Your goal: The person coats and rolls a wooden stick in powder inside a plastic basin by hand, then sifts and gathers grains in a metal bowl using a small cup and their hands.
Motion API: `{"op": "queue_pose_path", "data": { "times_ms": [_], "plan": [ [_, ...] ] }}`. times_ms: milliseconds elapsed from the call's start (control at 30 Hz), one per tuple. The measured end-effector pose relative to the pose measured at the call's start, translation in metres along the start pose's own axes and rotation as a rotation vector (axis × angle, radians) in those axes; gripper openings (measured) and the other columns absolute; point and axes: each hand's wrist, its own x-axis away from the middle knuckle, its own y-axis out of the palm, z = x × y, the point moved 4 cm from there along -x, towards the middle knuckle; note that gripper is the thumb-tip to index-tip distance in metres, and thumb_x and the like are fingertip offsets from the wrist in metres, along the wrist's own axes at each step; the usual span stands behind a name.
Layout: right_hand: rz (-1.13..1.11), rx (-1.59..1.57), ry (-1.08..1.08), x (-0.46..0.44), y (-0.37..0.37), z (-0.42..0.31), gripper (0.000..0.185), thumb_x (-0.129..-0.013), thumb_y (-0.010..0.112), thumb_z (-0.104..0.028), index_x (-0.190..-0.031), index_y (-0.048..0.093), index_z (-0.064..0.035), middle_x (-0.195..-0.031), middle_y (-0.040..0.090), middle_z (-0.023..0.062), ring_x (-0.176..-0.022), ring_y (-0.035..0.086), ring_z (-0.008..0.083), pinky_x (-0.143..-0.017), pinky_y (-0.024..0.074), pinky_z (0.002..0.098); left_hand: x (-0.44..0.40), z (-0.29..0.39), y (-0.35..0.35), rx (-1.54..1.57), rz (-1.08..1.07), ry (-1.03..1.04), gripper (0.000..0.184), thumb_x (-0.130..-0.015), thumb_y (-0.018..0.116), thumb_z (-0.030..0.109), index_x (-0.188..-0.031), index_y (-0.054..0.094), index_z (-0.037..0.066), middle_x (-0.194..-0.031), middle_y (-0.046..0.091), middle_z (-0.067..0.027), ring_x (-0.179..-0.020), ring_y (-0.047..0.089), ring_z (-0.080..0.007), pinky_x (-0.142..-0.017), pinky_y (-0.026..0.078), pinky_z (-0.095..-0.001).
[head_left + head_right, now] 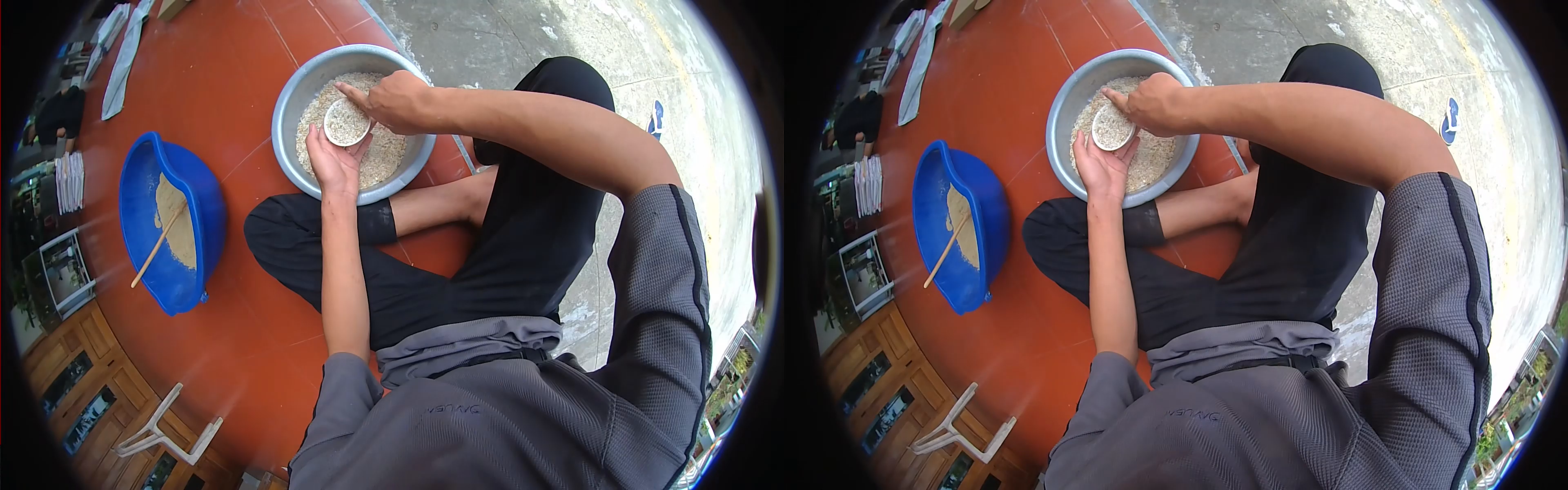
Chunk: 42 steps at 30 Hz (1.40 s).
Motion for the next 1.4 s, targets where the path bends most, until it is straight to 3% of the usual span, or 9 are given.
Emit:
{"op": "queue_pose_path", "data": {
  "times_ms": [67,267,367,567,667,867,967,1167,1400],
  "plan": [
    [0.028,-0.041,0.021,-0.005,0.009,0.003,0.102,-0.092,0.075,-0.014,-0.177,0.020,-0.0020,-0.093,0.078,0.0166,-0.080,0.079,0.0326,-0.064,0.0576,0.0436,0.000,0.000,0.000,0.005,-0.002,0.000,0.078,-0.113,0.031,0.060,-0.167,0.039,0.005,-0.162,0.056,-0.0200,-0.143,0.060,-0.0458,-0.122,0.045,-0.0579],
    [0.156,0.032,-0.037,-0.009,0.009,0.004,0.096,-0.091,0.078,-0.017,-0.174,0.032,-0.0022,-0.158,0.056,0.0201,-0.122,0.069,0.0335,-0.081,0.0631,0.0413,-0.004,-0.002,-0.006,0.029,-0.015,0.016,0.073,-0.112,0.033,0.053,-0.170,0.036,0.010,-0.162,0.056,-0.0198,-0.143,0.060,-0.0477,-0.121,0.046,-0.0589],
    [0.337,0.067,-0.144,-0.007,0.010,-0.002,0.091,-0.093,0.077,-0.018,-0.173,0.035,-0.0023,-0.160,0.056,0.0178,-0.124,0.067,0.0332,-0.087,0.0622,0.0404,-0.004,-0.002,-0.008,0.046,0.009,0.025,0.071,-0.111,0.034,0.051,-0.169,0.036,0.010,-0.161,0.056,-0.0199,-0.141,0.061,-0.0483,-0.120,0.047,-0.0591],
    [0.156,0.120,0.038,-0.013,0.020,0.009,0.091,-0.094,0.074,-0.015,-0.173,0.032,-0.0014,-0.161,0.055,0.0189,-0.124,0.068,0.0325,-0.093,0.0611,0.0399,-0.002,0.001,-0.006,0.048,-0.013,0.019,0.067,-0.111,0.034,0.046,-0.165,0.042,0.006,-0.159,0.057,-0.0204,-0.137,0.064,-0.0480,-0.117,0.050,-0.0584],
    [0.235,0.131,0.020,-0.013,0.019,0.013,0.090,-0.093,0.077,-0.019,-0.170,0.038,0.0019,-0.142,0.065,0.0162,-0.119,0.070,0.0328,-0.087,0.0614,0.0404,0.000,0.003,-0.002,0.038,-0.024,0.022,0.067,-0.111,0.033,0.045,-0.164,0.043,0.006,-0.159,0.057,-0.0209,-0.136,0.065,-0.0480,-0.116,0.052,-0.0580],
    [0.213,-0.130,-0.108,-0.011,0.015,0.001,0.100,-0.090,0.082,-0.024,-0.176,0.032,-0.0131,-0.150,0.060,0.0179,-0.134,0.065,0.0388,-0.104,0.0593,0.0483,-0.001,0.002,-0.005,0.056,-0.018,0.037,0.068,-0.111,0.033,0.046,-0.165,0.041,0.006,-0.161,0.055,-0.0213,-0.139,0.062,-0.0465,-0.115,0.052,-0.0586],
    [0.232,-0.280,-0.128,-0.012,0.012,-0.007,0.109,-0.084,0.083,-0.009,-0.177,0.028,-0.0197,-0.162,0.052,0.0210,-0.137,0.061,0.0424,-0.111,0.0558,0.0513,-0.002,0.001,-0.004,0.067,-0.020,0.051,0.069,-0.111,0.034,0.047,-0.166,0.040,0.007,-0.160,0.055,-0.0201,-0.140,0.061,-0.0434,-0.114,0.053,-0.0575],
    [0.173,-0.292,-0.182,-0.011,0.000,-0.008,0.111,-0.081,0.094,-0.029,-0.174,0.034,-0.0174,-0.146,0.061,0.0180,-0.138,0.062,0.0401,-0.111,0.0549,0.0540,-0.001,0.001,-0.001,0.080,-0.059,0.021,0.070,-0.111,0.035,0.050,-0.166,0.041,0.007,-0.157,0.057,-0.0173,-0.135,0.062,-0.0363,-0.113,0.052,-0.0520],
    [0.296,-0.380,-0.170,-0.012,-0.004,-0.005,0.099,-0.079,0.094,-0.024,-0.162,0.045,-0.0018,-0.136,0.062,0.0199,-0.130,0.066,0.0395,-0.106,0.0570,0.0514,0.000,0.011,0.010,-0.100,-0.030,0.256,0.065,-0.116,0.031,0.044,-0.159,0.049,-0.001,-0.156,0.060,-0.0172,-0.141,0.060,-0.0304,-0.117,0.048,-0.0467]
  ]
}}
